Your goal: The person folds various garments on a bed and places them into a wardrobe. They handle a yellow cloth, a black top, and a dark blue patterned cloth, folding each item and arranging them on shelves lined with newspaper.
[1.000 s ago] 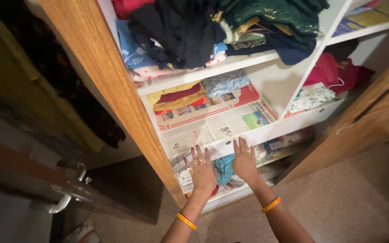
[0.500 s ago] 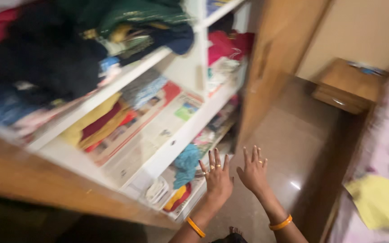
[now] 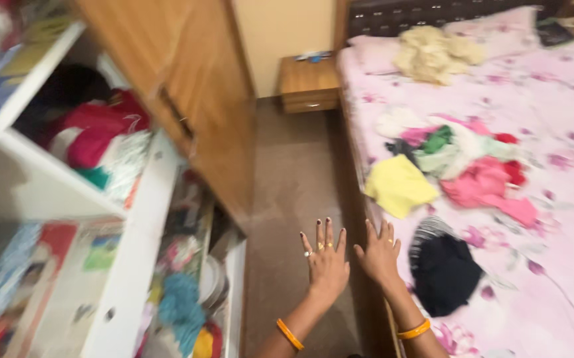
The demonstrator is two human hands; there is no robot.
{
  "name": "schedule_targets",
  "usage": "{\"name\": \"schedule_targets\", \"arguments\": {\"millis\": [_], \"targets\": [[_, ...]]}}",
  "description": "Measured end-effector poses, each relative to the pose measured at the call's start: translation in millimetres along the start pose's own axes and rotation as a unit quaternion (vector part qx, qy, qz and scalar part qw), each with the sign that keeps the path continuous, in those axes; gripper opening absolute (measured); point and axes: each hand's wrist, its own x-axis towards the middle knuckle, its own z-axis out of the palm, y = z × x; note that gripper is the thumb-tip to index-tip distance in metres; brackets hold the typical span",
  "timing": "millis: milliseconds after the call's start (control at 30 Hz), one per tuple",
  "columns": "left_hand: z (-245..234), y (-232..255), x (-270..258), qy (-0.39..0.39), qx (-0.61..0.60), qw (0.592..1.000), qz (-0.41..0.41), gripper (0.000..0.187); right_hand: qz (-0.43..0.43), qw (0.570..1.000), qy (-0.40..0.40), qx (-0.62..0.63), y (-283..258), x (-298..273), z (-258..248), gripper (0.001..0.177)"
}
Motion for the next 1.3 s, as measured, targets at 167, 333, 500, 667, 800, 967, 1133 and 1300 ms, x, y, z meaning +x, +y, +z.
{"name": "schedule_targets", "arguments": {"millis": [167,333,500,667,800,967,1133,1300], "targets": [[19,54,12,0.003,-0.017,0.996,0.086,0.089,0.098,0.995,-0.017,-0.03,71,-20,-13,0.081],[35,100,24,-0.04,-0.012,0.991,0.13,0.084,0.177,0.984,-0.008,-0.008,137,-38,-23,0.081],[49,138,34,-0.066,-0.004,0.987,0.148,0.085,0.212,0.977,0.003,-0.012,192,-54,-30,0.081],[64,183,42,-0.135,-0.026,0.979,0.15,0.09,0.244,0.97,0.018,0.003,236,-73,-36,0.076],[78,209,44,-0.148,-0.036,0.972,0.177,0.089,0.266,0.963,0.027,0.017,271,-91,-33,0.074],[82,225,56,-0.169,-0.033,0.97,0.173,0.09,0.257,0.963,0.066,0.034,306,-105,-28,0.069],[88,214,81,-0.141,-0.034,0.978,0.148,0.088,0.232,0.964,0.114,0.052,322,-110,-21,0.062],[93,201,95,-0.144,-0.035,0.981,0.128,0.089,0.24,0.96,0.113,0.087,324,-108,-16,0.061]]}}
